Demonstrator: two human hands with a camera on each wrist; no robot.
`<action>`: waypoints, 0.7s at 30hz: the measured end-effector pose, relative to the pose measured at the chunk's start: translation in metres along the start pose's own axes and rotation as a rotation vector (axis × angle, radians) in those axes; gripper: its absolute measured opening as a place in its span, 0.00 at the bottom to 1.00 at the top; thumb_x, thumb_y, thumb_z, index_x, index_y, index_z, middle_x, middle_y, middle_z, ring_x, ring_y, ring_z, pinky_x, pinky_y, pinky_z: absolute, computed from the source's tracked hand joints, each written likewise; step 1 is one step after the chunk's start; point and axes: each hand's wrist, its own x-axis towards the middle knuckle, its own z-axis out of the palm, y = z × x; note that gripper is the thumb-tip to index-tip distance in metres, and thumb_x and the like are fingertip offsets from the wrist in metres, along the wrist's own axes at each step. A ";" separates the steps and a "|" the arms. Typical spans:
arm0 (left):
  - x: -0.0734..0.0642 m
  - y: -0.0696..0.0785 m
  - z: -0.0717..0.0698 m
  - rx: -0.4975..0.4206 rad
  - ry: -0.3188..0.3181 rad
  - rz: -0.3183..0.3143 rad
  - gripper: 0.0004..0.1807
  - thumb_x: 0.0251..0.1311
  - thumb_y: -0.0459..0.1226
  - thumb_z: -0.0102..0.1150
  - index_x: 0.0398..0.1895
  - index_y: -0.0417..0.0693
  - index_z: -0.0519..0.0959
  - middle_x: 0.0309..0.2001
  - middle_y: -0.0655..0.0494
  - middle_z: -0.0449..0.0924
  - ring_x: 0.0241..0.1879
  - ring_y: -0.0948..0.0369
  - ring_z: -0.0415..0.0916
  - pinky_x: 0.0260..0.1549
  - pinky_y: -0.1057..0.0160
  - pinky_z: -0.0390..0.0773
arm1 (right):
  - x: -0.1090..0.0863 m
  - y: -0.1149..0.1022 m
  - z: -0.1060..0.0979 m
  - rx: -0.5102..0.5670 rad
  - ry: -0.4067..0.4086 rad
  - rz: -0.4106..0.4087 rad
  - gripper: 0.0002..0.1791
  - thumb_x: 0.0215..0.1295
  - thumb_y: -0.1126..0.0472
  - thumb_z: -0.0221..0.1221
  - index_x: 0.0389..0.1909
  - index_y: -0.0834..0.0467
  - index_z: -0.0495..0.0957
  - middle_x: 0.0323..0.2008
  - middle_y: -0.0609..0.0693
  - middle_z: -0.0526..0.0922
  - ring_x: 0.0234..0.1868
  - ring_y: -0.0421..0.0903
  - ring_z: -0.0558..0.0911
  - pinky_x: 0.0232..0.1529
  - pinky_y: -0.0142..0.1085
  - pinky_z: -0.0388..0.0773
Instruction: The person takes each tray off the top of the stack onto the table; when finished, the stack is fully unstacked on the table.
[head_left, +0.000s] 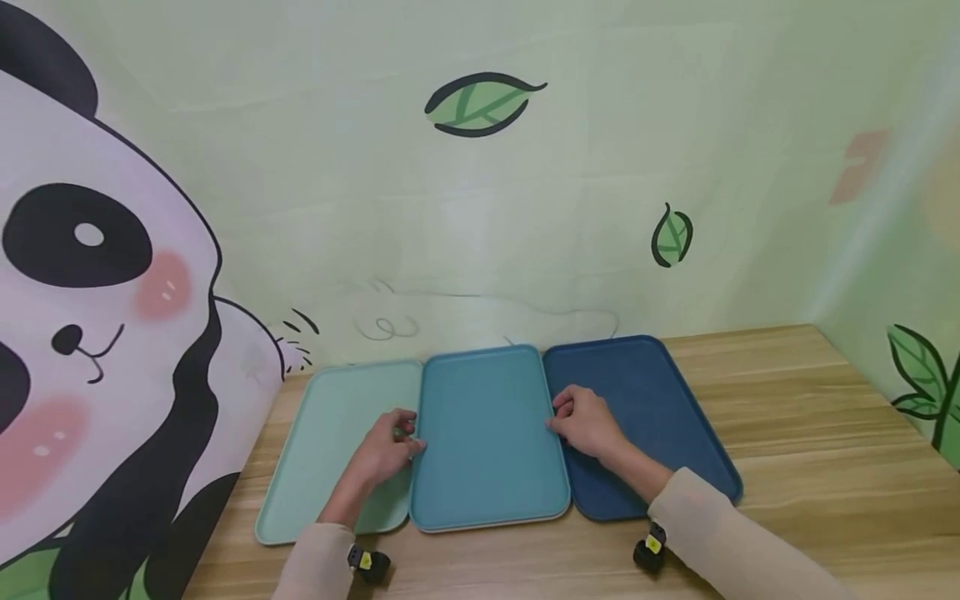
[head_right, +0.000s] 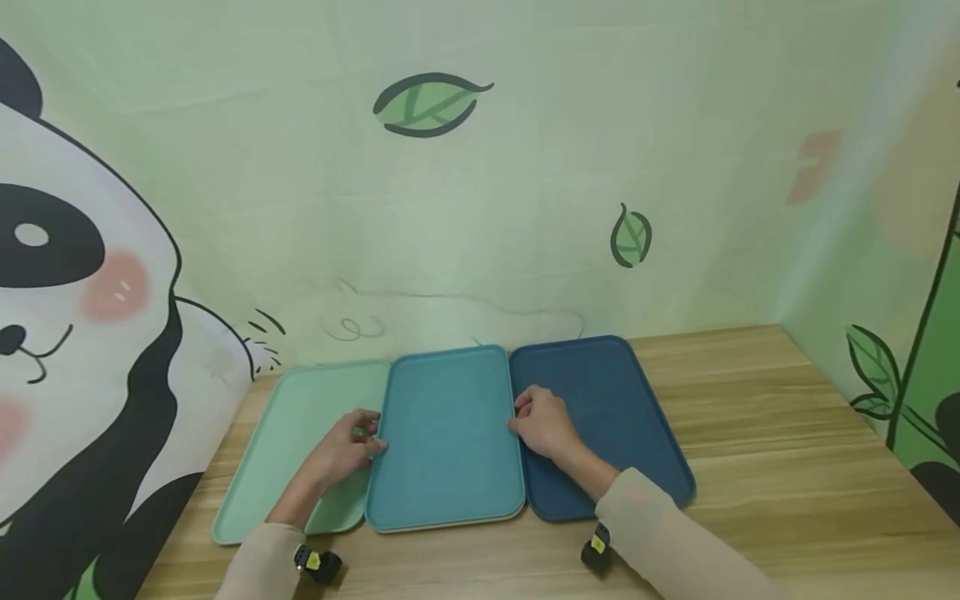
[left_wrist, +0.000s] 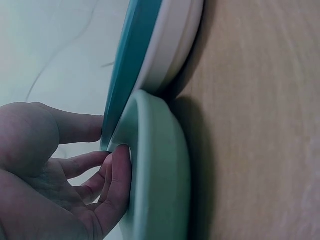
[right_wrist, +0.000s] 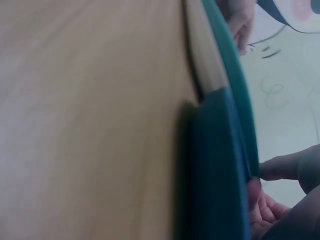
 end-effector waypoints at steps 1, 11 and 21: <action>0.000 0.000 0.000 0.000 0.000 0.001 0.25 0.70 0.27 0.62 0.68 0.28 0.71 0.53 0.39 0.74 0.44 0.52 0.78 0.38 0.53 0.85 | 0.001 0.002 0.001 -0.025 0.006 -0.008 0.13 0.66 0.67 0.69 0.48 0.66 0.80 0.32 0.52 0.81 0.30 0.45 0.80 0.35 0.40 0.79; -0.001 0.001 0.001 0.011 0.010 -0.002 0.25 0.70 0.27 0.62 0.68 0.28 0.71 0.52 0.39 0.74 0.43 0.52 0.77 0.38 0.54 0.85 | -0.001 0.004 0.006 -0.092 0.014 -0.059 0.16 0.63 0.70 0.69 0.49 0.66 0.77 0.33 0.51 0.78 0.33 0.47 0.76 0.37 0.41 0.76; 0.000 0.004 0.001 0.023 0.007 0.006 0.26 0.70 0.27 0.63 0.68 0.28 0.71 0.51 0.41 0.74 0.43 0.52 0.78 0.37 0.55 0.84 | -0.002 0.002 0.010 -0.084 0.074 -0.024 0.15 0.60 0.70 0.68 0.47 0.64 0.78 0.32 0.50 0.77 0.33 0.48 0.76 0.38 0.42 0.75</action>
